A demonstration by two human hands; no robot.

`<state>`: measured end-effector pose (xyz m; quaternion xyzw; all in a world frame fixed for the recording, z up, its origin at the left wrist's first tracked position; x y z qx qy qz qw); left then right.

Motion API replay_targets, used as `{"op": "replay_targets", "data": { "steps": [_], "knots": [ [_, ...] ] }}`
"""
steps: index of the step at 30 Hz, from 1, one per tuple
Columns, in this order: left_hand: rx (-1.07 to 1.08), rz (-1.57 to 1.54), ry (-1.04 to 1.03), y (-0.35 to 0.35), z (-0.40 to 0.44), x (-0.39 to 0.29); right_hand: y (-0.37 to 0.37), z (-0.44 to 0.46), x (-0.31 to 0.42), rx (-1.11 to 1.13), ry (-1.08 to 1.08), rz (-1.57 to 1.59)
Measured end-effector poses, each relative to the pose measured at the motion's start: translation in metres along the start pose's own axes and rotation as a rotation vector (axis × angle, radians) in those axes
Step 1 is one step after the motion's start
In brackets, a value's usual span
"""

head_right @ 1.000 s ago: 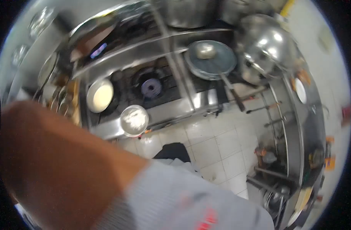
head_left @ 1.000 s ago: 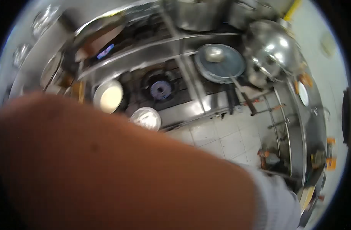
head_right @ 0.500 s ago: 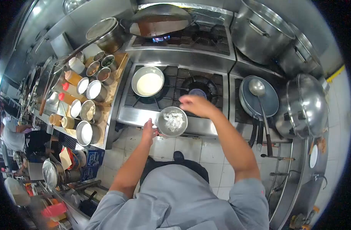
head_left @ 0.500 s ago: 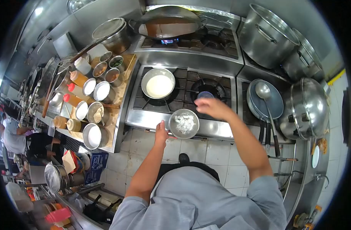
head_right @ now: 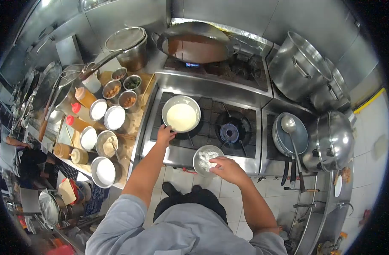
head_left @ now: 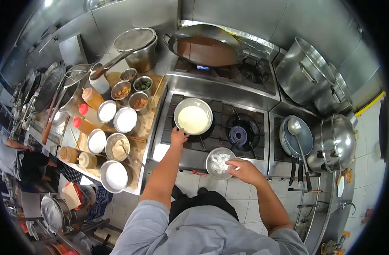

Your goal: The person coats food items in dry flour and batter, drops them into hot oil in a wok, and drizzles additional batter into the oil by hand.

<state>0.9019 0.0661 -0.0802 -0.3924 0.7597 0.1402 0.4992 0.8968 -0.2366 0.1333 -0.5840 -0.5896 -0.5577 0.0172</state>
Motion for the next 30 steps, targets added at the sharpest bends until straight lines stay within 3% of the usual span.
{"op": "replay_targets", "data": {
  "steps": [3, 7, 12, 16, 22, 27, 30],
  "knots": [
    [0.049, 0.087, 0.021, -0.005, 0.007, -0.008, 0.009, 0.023, 0.028, -0.077, 0.012, -0.102],
    [-0.01, 0.114, 0.013, -0.008, 0.015, -0.012, 0.022, 0.072, 0.066, -0.167, 0.192, -0.16],
    [-0.024, 0.002, 0.02, -0.008, 0.008, -0.019, 0.04, 0.165, 0.092, -0.168, 0.2, -0.45],
    [0.053, -0.033, -0.018, -0.014, -0.033, -0.073, 0.048, 0.23, 0.111, -0.097, 0.232, -0.539],
    [0.158, 0.011, -0.1, -0.028, -0.063, -0.15, 0.033, 0.258, 0.133, 0.03, 0.156, -0.92],
    [0.181, -0.003, -0.13, -0.039, -0.061, -0.189, 0.034, 0.262, 0.134, 0.1, 0.263, -0.973],
    [0.181, -0.001, -0.144, -0.049, -0.057, -0.218, 0.076, 0.271, 0.167, 0.226, 0.313, -0.947]
  ]
}}
Point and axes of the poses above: each hand's wrist, its own z-axis towards the middle knuckle, its own y-axis out of the back of the hand, x = y × z, the point moved 4 cm from there along z, towards the middle knuckle, and after that the axes turned 9 degrees about -y, right-handed, at the moved point
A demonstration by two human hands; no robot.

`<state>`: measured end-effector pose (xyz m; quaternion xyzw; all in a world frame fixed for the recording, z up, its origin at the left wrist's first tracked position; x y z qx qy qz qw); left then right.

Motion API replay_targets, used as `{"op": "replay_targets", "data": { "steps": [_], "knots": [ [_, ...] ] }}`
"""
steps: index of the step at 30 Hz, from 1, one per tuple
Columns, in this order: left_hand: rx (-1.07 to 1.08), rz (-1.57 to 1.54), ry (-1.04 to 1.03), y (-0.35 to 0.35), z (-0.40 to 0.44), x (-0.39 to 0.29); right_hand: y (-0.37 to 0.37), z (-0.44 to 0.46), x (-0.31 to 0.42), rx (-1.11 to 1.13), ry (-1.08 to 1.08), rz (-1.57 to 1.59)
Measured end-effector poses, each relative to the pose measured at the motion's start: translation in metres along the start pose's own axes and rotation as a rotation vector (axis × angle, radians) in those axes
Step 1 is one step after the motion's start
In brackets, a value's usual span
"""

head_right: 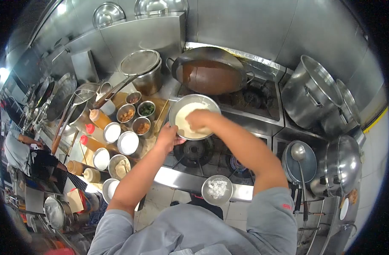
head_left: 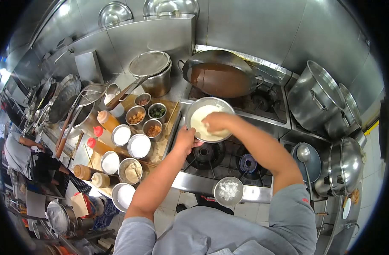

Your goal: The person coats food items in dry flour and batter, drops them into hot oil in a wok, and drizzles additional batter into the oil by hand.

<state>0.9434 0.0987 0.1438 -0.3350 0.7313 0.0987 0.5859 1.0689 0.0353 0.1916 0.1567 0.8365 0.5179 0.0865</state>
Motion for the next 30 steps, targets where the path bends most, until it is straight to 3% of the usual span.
{"op": "replay_targets", "data": {
  "steps": [4, 6, 9, 14, 18, 26, 30],
  "knots": [
    [0.046, 0.006, -0.055, -0.019, 0.012, -0.047, 0.11, -0.018, -0.04, -0.261, 0.115, 0.244],
    [0.067, -0.001, -0.099, -0.031, 0.02, -0.071, 0.167, -0.044, -0.043, -0.288, 0.03, 0.249],
    [0.067, 0.011, -0.122, -0.046, 0.032, -0.106, 0.224, -0.054, -0.069, -0.225, -0.014, 0.666],
    [0.108, -0.026, -0.176, -0.067, 0.065, -0.138, 0.296, -0.068, -0.092, -0.438, -0.093, 0.602],
    [0.097, -0.057, -0.196, -0.078, 0.085, -0.154, 0.317, -0.053, -0.11, -0.49, -0.144, 0.653],
    [0.059, -0.075, -0.189, -0.078, 0.101, -0.167, 0.275, -0.011, -0.118, -0.49, -0.27, 0.339],
    [0.035, -0.083, -0.182, -0.075, 0.108, -0.166, 0.272, -0.001, -0.133, -0.487, -0.241, 0.42]
  ]
}}
Point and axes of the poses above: each hand's wrist, its own z-axis towards the middle knuckle, its own y-axis out of the back of the hand, x = y × z, the point moved 4 cm from there along z, towards the middle knuckle, and after that the axes turned 9 degrees about -y, right-handed, at the moved point
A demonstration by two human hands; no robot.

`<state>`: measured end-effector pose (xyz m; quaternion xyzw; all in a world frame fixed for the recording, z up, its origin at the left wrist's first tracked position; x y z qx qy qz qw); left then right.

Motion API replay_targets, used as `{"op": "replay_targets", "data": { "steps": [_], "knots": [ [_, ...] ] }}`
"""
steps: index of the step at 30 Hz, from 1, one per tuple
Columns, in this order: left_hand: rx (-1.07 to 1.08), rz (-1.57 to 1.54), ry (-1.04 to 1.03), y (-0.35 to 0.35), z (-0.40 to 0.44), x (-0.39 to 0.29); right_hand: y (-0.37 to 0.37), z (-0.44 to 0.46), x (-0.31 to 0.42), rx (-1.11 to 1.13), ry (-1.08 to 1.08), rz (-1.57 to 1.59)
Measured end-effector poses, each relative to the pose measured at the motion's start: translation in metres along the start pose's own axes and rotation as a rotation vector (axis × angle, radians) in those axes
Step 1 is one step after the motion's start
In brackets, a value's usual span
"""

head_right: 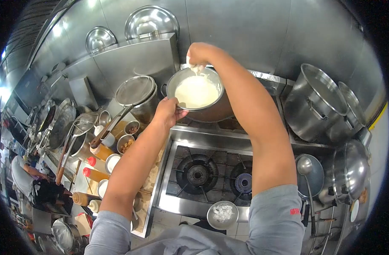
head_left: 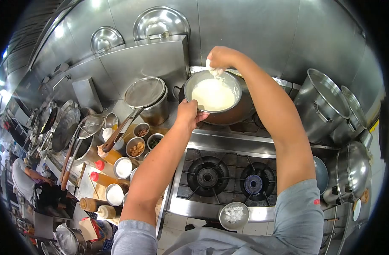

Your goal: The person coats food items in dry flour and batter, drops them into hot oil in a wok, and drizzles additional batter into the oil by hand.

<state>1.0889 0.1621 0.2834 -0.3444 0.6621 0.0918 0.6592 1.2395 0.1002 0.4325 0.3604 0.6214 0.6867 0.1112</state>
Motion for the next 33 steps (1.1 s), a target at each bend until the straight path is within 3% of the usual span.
{"op": "replay_targets", "data": {
  "steps": [6, 12, 24, 27, 32, 33],
  "knots": [
    [-0.016, -0.019, -0.001, 0.005, 0.01, 0.007, 0.033, 0.014, -0.016, 0.073, -0.002, 0.429],
    [-0.051, -0.025, 0.004, 0.013, 0.004, 0.01, 0.073, 0.02, -0.036, -0.08, 0.087, 0.688],
    [-0.088, 0.083, 0.032, 0.069, -0.033, 0.016, -0.025, 0.07, -0.101, -0.047, -0.185, 0.406],
    [-0.118, 0.098, 0.029, 0.074, -0.043, 0.01, -0.018, 0.066, -0.099, -0.141, -0.193, 0.344],
    [-0.11, 0.081, 0.025, 0.083, -0.05, 0.013, 0.055, 0.044, -0.063, -0.321, -0.035, 0.206],
    [-0.108, 0.075, 0.023, 0.083, -0.052, 0.013, 0.07, 0.055, -0.069, -0.343, 0.039, 0.308]
  ]
}}
Point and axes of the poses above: each hand's wrist, its own z-axis towards the middle knuckle, its own y-axis out of the back of the hand, x = y × z, the point moved 4 cm from there along z, towards the middle knuckle, and after that the axes turned 9 degrees about -y, right-handed, at the moved point
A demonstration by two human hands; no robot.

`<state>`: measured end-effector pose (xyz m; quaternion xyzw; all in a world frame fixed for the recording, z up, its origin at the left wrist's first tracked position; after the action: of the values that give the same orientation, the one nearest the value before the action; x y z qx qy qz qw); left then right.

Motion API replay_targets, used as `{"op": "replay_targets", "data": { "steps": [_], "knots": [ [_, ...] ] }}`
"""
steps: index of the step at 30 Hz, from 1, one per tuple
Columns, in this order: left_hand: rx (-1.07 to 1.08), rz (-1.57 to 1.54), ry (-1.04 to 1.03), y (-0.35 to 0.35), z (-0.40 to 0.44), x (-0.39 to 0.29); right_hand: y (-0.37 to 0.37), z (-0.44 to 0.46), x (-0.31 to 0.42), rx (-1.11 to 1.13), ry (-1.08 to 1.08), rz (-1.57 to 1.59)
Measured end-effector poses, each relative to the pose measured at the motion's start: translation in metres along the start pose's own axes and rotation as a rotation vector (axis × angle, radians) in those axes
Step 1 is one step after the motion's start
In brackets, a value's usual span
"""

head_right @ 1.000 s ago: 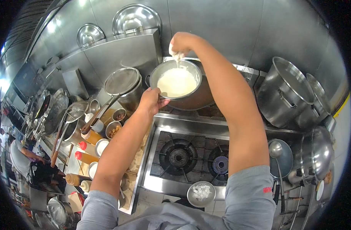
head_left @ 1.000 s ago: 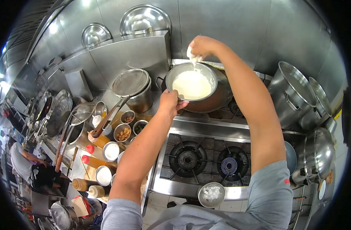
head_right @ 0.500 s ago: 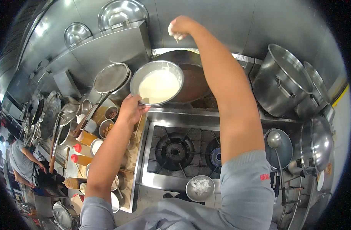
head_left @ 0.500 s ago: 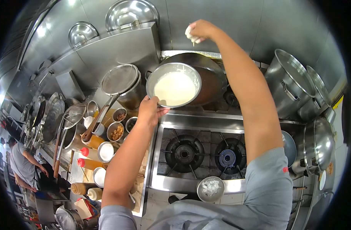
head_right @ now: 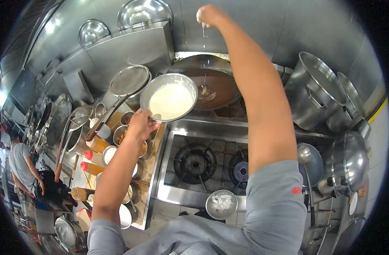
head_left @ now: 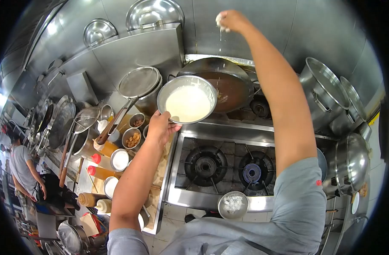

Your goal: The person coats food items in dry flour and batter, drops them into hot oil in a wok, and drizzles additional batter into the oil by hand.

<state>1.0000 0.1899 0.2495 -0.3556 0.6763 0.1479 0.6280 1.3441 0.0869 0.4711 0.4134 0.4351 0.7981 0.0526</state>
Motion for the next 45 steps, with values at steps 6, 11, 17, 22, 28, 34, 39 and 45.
{"op": "replay_targets", "data": {
  "steps": [6, 11, 17, 22, 28, 34, 39, 45],
  "knots": [
    [0.038, -0.006, -0.004, -0.003, -0.024, 0.005, 0.043, -0.009, 0.049, -0.002, 0.066, 0.13],
    [0.079, 0.025, 0.027, 0.001, -0.057, 0.032, -0.045, -0.173, 0.082, -0.006, 0.355, 0.075],
    [0.099, 0.005, 0.105, 0.023, -0.103, 0.106, -0.236, -0.333, -0.001, 0.255, 0.148, -0.115],
    [0.078, 0.014, 0.233, 0.047, -0.128, 0.194, -0.293, -0.42, -0.027, 0.294, 0.155, -0.238],
    [0.016, 0.013, 0.284, 0.058, -0.141, 0.264, -0.333, -0.471, -0.064, 0.262, -0.033, -0.165],
    [-0.007, -0.081, 0.261, 0.056, -0.134, 0.302, -0.354, -0.481, -0.089, 0.261, -0.032, -0.205],
    [-0.001, -0.081, 0.259, 0.054, -0.122, 0.315, -0.357, -0.48, -0.1, 0.265, -0.112, -0.172],
    [0.004, -0.095, 0.266, 0.048, -0.107, 0.317, -0.35, -0.461, -0.101, 0.25, -0.131, -0.148]
  ]
}}
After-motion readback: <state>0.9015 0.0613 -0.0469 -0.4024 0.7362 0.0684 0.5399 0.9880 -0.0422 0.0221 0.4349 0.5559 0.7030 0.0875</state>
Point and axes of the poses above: each hand's wrist, its own z-axis towards the middle knuckle, its own y-axis out of the back of the hand, x = y × z, the point moved 4 cm from there along z, towards the middle knuckle, and after that the axes turned 9 degrees about -y, right-handed, at the moved point
